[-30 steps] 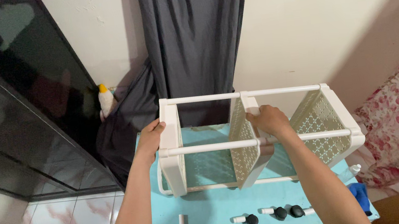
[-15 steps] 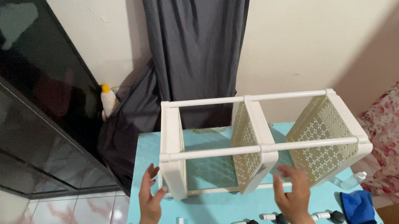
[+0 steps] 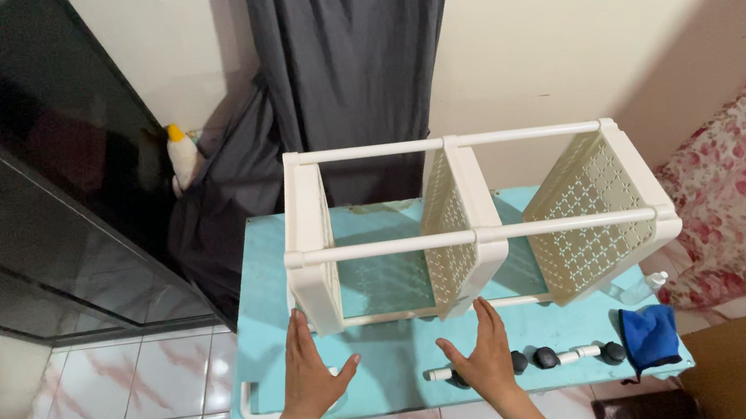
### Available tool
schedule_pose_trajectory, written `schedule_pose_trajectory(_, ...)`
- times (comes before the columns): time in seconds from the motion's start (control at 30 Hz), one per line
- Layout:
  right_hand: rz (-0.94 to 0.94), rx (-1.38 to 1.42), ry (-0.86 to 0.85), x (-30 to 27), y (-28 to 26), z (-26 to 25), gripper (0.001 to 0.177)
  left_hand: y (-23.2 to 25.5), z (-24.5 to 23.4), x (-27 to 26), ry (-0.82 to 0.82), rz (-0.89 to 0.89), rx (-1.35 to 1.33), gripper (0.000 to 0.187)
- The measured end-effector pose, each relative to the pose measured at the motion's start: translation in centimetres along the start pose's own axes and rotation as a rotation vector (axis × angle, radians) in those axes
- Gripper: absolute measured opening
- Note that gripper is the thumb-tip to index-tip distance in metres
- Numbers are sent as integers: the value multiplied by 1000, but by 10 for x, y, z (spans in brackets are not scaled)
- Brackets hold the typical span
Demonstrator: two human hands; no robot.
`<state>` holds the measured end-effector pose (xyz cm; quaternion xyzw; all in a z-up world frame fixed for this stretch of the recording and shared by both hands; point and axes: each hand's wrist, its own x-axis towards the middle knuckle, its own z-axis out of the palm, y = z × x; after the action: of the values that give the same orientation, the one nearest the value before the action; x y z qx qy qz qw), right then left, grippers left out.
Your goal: The person assembles a white plastic storage rack by connecting white plastic rods and black connectors to form a frame. They attach perforated plastic trays to the frame and adjust the structure on a light blue table.
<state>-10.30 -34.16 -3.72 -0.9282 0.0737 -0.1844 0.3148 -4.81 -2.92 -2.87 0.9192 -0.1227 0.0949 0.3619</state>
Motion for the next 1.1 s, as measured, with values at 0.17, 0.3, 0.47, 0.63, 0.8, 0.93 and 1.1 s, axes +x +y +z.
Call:
schedule_pose_trajectory(0.17,161,68,30,18,4,-1,101,-3,2,9,22,-72,-126,115)
schedule_pose_trajectory(0.3,229,225,-34,47,4,5,100,-7,10,27,-105,-373,-211,87)
schedule_pose_trajectory(0.47,321,137,-34,58,20,30,78,-16,34,40,-73,-490,-122,59)
schedule_pose_trajectory(0.63,253,131,69,71,32,23,74,-10,29,55,-44,-413,10,47)
schedule_pose_trajectory(0.8,209,60,134,116,12,-20,66,19,-6,90,26,-265,-73,37)
schedule_pose_trajectory(0.93,149,-14,95,147,-13,-55,57,39,-24,114,91,-194,-268,36)
schedule_pose_trajectory(1.1,172,-175,23,176,-29,-62,53,45,-28,139,108,-252,-365,34)
